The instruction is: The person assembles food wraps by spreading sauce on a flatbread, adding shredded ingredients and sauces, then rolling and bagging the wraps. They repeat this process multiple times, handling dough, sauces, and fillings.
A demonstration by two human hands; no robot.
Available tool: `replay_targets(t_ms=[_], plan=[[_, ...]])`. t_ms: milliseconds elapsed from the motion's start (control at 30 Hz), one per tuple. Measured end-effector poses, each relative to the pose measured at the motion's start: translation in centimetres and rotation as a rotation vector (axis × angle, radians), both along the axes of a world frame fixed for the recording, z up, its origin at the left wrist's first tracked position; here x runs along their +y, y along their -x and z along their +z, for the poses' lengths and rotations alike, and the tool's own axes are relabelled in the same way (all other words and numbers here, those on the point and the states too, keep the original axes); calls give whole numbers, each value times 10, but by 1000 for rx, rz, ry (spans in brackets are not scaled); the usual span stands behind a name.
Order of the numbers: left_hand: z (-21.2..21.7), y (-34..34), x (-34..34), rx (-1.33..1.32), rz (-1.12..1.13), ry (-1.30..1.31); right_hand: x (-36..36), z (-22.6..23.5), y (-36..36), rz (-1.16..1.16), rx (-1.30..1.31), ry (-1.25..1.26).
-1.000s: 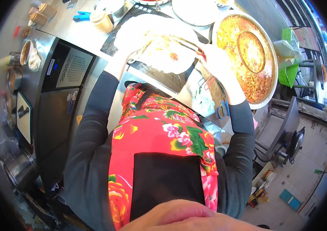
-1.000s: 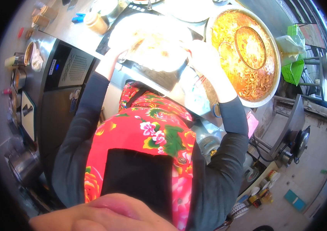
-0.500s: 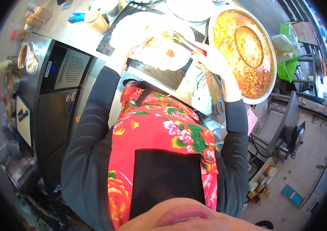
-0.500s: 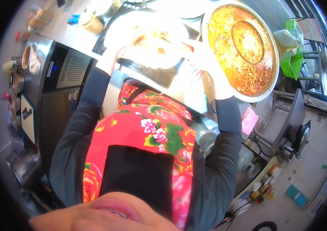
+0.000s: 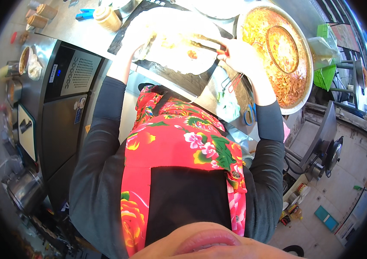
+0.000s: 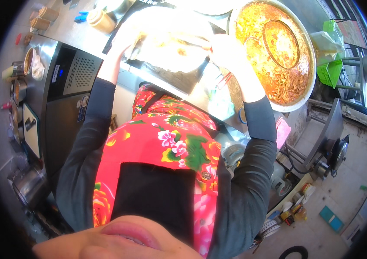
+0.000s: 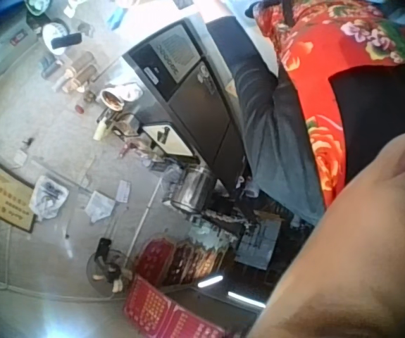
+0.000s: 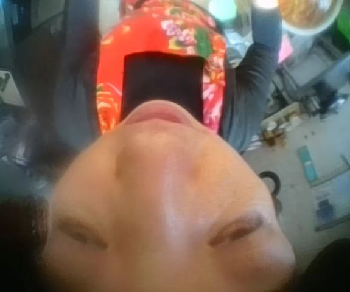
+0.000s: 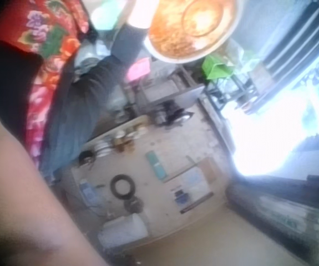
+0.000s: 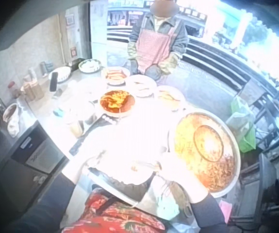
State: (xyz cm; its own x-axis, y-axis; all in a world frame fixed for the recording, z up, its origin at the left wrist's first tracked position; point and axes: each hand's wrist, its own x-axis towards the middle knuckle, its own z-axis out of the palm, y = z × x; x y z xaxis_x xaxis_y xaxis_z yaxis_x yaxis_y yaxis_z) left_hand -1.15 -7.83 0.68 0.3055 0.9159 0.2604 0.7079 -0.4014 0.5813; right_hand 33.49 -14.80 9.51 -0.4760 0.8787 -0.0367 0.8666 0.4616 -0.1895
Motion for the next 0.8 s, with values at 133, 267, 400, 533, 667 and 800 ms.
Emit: replay_targets(t_ms=[133, 267, 400, 533, 667, 800], plan=[[1, -2, -10, 32, 29, -48, 12, -5, 16, 40, -60, -264], [4, -8, -21, 57, 50, -85, 30, -15, 36, 185, -44, -449], [6, -12, -26, 58, 70, -101, 30, -5, 21, 148, 11, -339], [6, -17, -25, 60, 74, -116, 21, 20, -4, 78, -95, -93], [5, -23, -19, 61, 68, -131, 11, 36, -9, -66, 53, 147], [6, -26, -14, 66, 63, -143, 7, 29, -3, -221, 353, 380]])
